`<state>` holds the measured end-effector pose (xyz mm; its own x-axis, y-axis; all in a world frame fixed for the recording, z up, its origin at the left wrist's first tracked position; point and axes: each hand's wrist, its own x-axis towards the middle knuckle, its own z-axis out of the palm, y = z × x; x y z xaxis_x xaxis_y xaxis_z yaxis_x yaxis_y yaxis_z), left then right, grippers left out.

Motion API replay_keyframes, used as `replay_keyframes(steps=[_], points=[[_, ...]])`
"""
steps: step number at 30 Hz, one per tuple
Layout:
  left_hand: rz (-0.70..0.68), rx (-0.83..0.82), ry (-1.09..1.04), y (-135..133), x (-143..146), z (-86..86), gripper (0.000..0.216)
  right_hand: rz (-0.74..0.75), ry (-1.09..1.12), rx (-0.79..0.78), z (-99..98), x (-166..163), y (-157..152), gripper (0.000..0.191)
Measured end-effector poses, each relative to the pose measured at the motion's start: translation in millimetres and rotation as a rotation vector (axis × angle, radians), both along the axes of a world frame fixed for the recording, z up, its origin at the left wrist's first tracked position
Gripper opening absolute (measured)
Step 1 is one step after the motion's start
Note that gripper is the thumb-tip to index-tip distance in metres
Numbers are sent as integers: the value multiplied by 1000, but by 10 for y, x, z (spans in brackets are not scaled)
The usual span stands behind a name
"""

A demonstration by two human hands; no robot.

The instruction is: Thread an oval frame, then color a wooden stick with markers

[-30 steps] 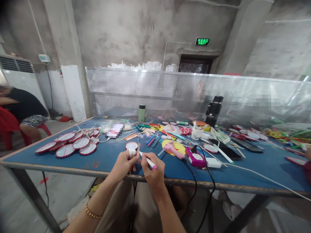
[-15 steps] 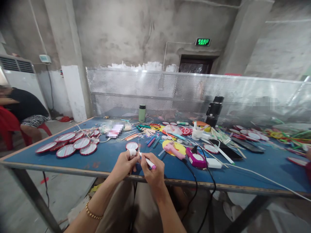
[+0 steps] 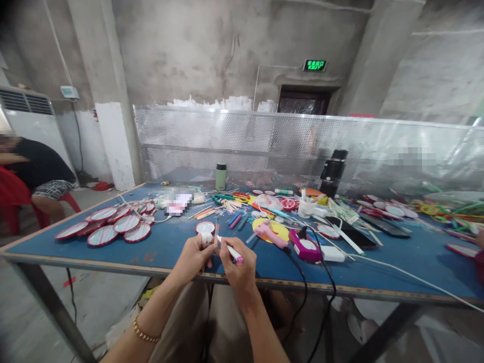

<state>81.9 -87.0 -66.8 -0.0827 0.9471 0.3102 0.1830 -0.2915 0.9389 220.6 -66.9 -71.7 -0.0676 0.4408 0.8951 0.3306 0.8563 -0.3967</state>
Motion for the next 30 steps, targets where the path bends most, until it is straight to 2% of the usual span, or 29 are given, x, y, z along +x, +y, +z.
replay_keyframes(steps=[30], points=[[8,7,33,28,-8,-45,24,-39,18,4,-36,3,10,17]])
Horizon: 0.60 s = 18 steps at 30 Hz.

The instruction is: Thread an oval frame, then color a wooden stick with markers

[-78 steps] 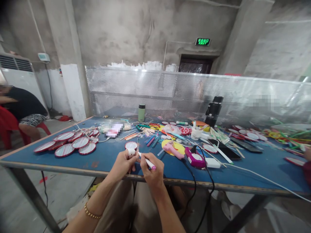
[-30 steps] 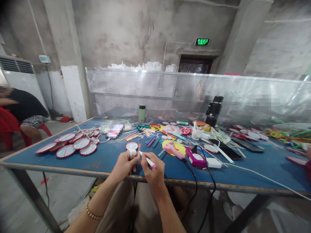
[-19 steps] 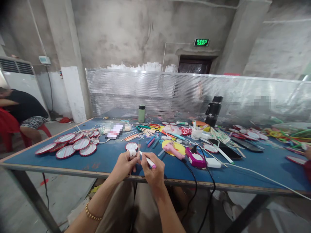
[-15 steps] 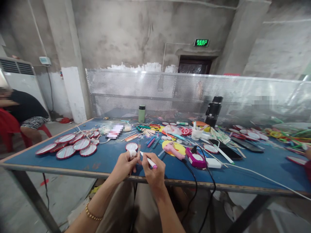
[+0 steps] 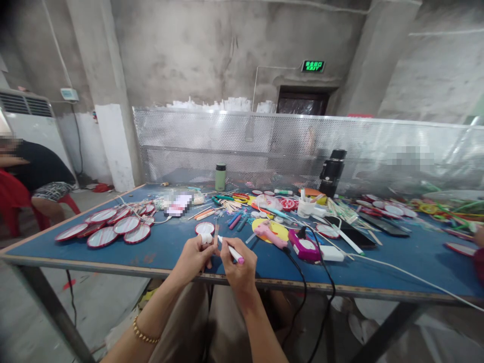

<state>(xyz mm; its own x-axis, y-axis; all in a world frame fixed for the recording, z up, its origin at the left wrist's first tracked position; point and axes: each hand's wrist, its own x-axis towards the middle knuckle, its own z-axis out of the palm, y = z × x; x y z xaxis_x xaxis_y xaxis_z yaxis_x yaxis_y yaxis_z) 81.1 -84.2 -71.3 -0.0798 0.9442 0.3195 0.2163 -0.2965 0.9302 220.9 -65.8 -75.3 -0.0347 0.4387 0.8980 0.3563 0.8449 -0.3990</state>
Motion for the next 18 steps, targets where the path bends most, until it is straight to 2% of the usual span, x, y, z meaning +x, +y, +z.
replay_keyframes(steps=[18], points=[[-14,11,7,-9,5,6,20,33,-16,33,31,-10,-13,15]])
